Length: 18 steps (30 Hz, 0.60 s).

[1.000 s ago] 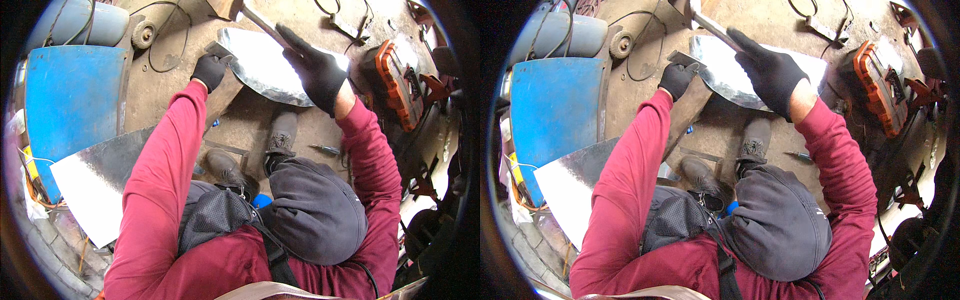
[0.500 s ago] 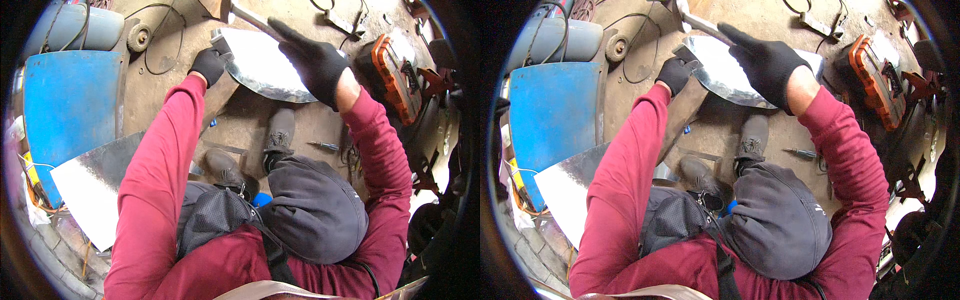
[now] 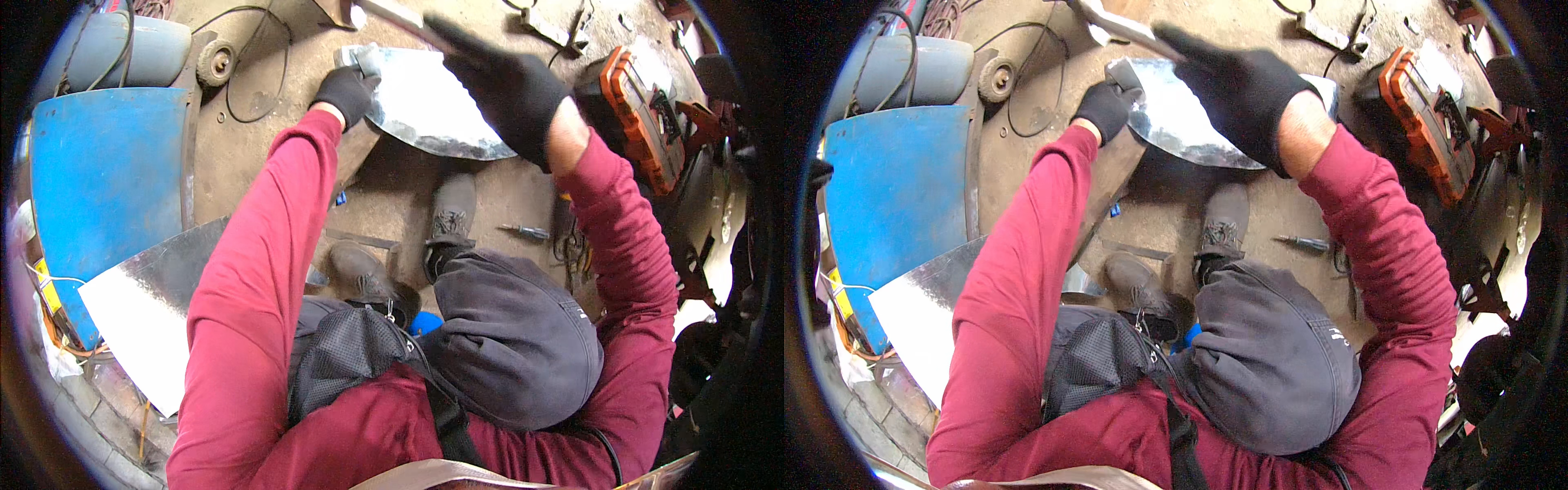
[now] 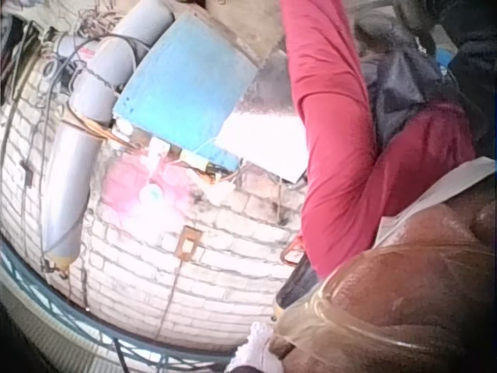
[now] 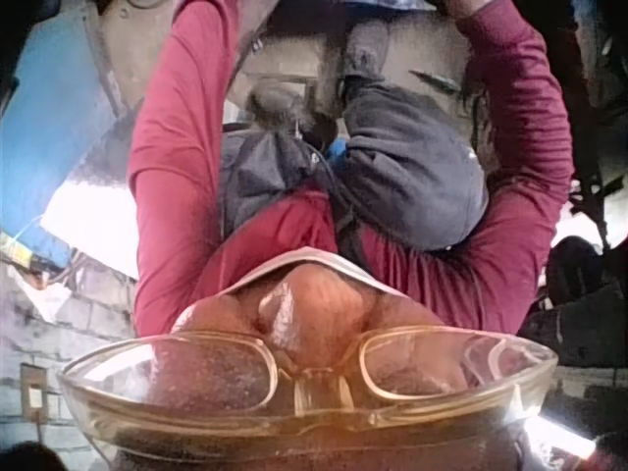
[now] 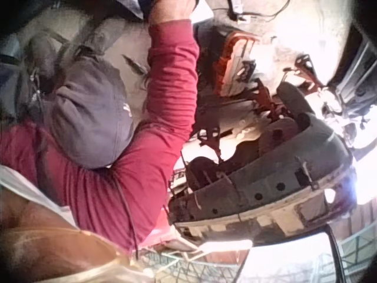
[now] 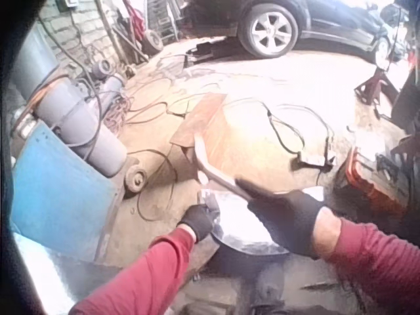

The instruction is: The person uses a hammer and a metal chisel to shape a curved metal sheet. They repeatedly strike the chisel against the metal to create indentations and adjust the sheet's curvature.

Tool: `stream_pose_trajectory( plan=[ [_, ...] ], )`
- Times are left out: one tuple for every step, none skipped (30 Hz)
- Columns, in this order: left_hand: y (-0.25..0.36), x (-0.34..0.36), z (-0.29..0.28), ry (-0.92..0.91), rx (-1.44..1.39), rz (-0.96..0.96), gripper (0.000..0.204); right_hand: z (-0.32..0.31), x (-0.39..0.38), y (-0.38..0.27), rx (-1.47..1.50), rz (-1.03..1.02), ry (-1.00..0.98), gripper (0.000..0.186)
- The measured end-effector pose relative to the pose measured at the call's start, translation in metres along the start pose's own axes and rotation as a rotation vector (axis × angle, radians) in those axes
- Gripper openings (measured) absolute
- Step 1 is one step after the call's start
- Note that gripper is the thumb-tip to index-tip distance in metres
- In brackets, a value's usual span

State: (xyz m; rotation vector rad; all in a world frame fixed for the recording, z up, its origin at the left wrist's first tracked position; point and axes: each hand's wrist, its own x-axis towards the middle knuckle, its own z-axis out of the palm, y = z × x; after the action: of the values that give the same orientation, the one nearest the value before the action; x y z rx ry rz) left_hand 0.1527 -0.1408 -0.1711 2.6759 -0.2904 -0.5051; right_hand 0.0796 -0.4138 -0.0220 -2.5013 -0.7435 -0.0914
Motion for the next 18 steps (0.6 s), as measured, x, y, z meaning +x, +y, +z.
stream_pose_trajectory(
  plan=[
    [0.001,0.002,-0.001,-0.013,0.020,-0.005,0.045,0.001,0.001,-0.001,0.035,-0.078,0.131,0.050],
    [0.002,0.001,0.002,-0.019,-0.028,-0.029,0.044,0.002,-0.001,-0.003,0.059,-0.156,0.258,0.051],
    [0.008,-0.003,0.003,-0.035,-0.048,-0.026,0.043,0.010,-0.007,-0.003,0.078,-0.114,0.256,0.051],
    [0.014,0.000,0.002,-0.041,-0.069,-0.015,0.043,0.016,-0.011,-0.002,0.094,-0.077,0.255,0.051],
    [0.020,0.002,0.000,-0.047,-0.090,-0.004,0.043,0.022,-0.017,0.005,0.084,0.054,0.035,0.052],
    [0.014,0.002,0.002,-0.046,-0.031,0.011,0.042,0.030,-0.017,0.008,0.056,0.166,-0.188,0.052],
    [0.008,0.003,0.004,-0.026,-0.038,-0.015,0.041,0.033,-0.019,0.008,0.090,0.265,-0.204,0.052],
    [0.000,0.005,0.002,0.012,-0.058,0.033,0.042,0.028,-0.021,0.007,0.103,0.318,-0.196,0.055],
    [-0.010,0.007,0.002,0.049,-0.077,0.074,0.043,0.025,-0.023,0.008,0.121,0.367,-0.193,0.058],
    [-0.003,0.003,0.000,0.005,-0.090,0.047,0.043,0.033,-0.040,0.019,0.165,0.308,-0.060,0.051],
    [0.003,-0.001,-0.004,-0.038,-0.100,0.019,0.044,0.037,-0.061,0.019,0.244,0.367,0.074,0.042],
    [-0.001,-0.006,-0.005,-0.040,-0.019,-0.032,0.043,0.049,-0.082,0.026,0.202,0.386,0.139,0.039],
    [-0.007,-0.013,0.002,0.005,-0.181,-0.001,0.042,0.059,-0.112,0.031,0.135,0.419,0.195,0.037],
    [-0.005,-0.032,-0.002,0.035,-0.275,0.031,0.042,0.070,-0.140,0.029,0.155,0.462,0.230,0.035],
    [-0.005,-0.051,-0.007,0.047,-0.238,0.021,0.043,0.076,-0.168,0.023,0.161,0.505,0.259,0.033],
    [-0.033,-0.070,0.000,0.137,0.031,0.300,0.031,0.089,-0.199,0.019,0.262,0.680,0.202,0.032],
    [-0.033,-0.096,0.004,0.088,0.012,0.225,0.022,0.098,-0.236,0.010,0.344,0.877,0.132,0.030],
    [-0.039,-0.121,0.008,0.015,0.026,0.216,0.019,0.102,-0.263,-0.005,0.236,0.947,0.081,0.032]
  ],
)
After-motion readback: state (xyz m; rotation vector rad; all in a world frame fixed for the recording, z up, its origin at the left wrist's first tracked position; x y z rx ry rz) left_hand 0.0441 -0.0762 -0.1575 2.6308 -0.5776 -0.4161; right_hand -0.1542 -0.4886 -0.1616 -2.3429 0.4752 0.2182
